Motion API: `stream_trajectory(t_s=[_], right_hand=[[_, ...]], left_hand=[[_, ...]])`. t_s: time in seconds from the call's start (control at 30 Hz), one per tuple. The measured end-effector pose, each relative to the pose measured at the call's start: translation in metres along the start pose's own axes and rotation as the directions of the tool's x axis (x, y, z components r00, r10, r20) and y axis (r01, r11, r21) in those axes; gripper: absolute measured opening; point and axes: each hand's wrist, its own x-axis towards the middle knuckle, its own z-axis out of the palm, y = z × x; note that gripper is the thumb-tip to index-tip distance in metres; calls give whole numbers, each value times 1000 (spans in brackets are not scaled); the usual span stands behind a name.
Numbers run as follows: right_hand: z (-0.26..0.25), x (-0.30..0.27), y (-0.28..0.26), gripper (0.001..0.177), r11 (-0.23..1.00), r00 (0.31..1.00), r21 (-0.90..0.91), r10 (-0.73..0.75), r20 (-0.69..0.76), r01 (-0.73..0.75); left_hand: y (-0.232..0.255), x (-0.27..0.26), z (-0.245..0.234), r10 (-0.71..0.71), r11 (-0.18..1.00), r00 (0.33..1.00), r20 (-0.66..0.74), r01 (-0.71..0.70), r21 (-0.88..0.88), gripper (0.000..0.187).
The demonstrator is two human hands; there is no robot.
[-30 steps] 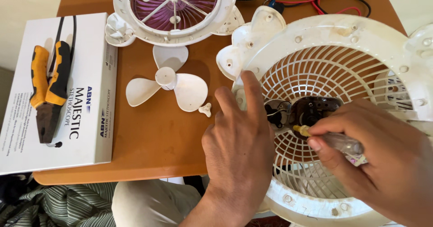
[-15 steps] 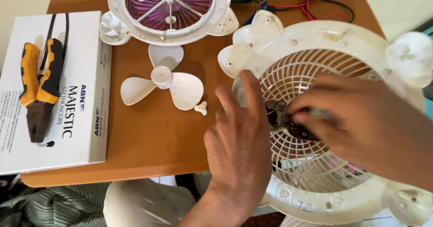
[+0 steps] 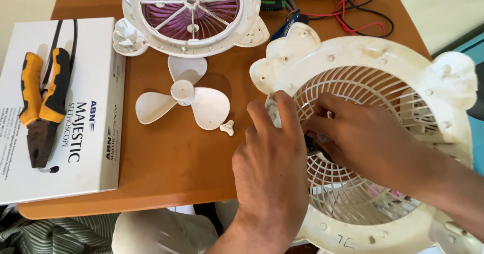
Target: The person uses a screwdriver to adjust the fan motor and then installs it into the fan cage. They secure the motor with screws and continue adjusting internal components while the fan remains disassembled on the table.
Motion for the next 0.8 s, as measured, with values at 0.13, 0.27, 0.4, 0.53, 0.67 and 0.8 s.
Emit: stream_trajectory(t_s=[0.13,0.27,0.4,0.53,0.67,0.8], right_hand=[[6,-5,2,43,999,999,-24,21,34,-20],[4,-4,1,52,996,994,-57,76,81,-71],[2,-2,0,57,995,995,-82,56,88,-49],[3,-3,0,54,998,996,-55,45,76,-41],[4,-5,1,56,997,994,-47,59,88,-55],[3,-7,0,53,1000,999,-18,22,40,-21]], left_hand=[[1,-2,3,15,1000,998,-65,-14,15,79],[2,-1,3,7,998,995,-100,-1,59,74],[4,0,1,4,981,991,-131,22,191,75],[7,2,2,7,951,991,-132,34,308,75],[9,2,3,8,941,993,-119,32,336,75],[8,1,4,24,947,987,-161,29,321,72]])
